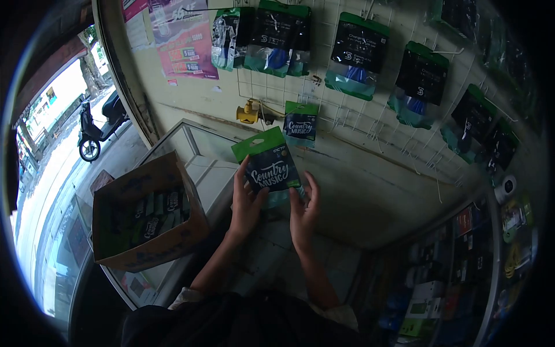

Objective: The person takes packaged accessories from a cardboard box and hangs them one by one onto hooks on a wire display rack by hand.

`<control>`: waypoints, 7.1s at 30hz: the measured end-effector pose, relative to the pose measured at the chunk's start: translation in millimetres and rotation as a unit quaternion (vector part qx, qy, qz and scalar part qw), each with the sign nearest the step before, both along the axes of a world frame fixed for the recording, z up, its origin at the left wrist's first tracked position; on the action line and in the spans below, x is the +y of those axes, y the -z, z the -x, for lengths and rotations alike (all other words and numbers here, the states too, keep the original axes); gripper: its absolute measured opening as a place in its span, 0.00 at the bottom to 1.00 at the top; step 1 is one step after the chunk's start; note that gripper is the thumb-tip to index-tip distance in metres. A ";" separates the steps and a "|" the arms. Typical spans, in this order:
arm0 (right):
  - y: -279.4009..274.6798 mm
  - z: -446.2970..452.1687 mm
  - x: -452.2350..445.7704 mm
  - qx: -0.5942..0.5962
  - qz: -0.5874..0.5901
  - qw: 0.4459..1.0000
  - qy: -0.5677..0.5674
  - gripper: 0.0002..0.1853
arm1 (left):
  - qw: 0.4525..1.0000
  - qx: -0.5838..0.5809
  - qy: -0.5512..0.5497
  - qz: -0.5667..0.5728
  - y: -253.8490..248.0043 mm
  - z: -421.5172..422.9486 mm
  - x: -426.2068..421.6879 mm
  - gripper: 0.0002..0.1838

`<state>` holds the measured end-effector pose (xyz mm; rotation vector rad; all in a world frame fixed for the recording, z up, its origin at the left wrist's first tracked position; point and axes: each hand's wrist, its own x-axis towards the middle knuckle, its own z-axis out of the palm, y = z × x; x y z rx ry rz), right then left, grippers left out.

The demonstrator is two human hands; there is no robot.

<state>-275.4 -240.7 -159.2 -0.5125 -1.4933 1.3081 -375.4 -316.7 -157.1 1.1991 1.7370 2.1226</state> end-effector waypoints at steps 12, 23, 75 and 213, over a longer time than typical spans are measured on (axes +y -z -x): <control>33.5 39.6 75.6 -0.021 -0.073 0.994 -0.076 0.24 | 0.999 0.005 -0.005 -0.037 17.1 48.0 62.4 0.38; 35.8 49.3 101.4 -0.102 -0.077 0.990 -0.057 0.25 | 0.992 0.120 -0.035 0.018 25.7 71.4 96.2 0.37; -28.0 112.9 -18.0 -0.063 -0.183 0.928 -0.319 0.11 | 0.952 0.123 -0.249 0.127 -34.4 36.7 -62.3 0.30; -32.8 195.2 -139.2 -0.318 -0.415 0.760 -0.386 0.16 | 0.858 0.174 -0.337 0.345 -39.7 94.1 -282.6 0.29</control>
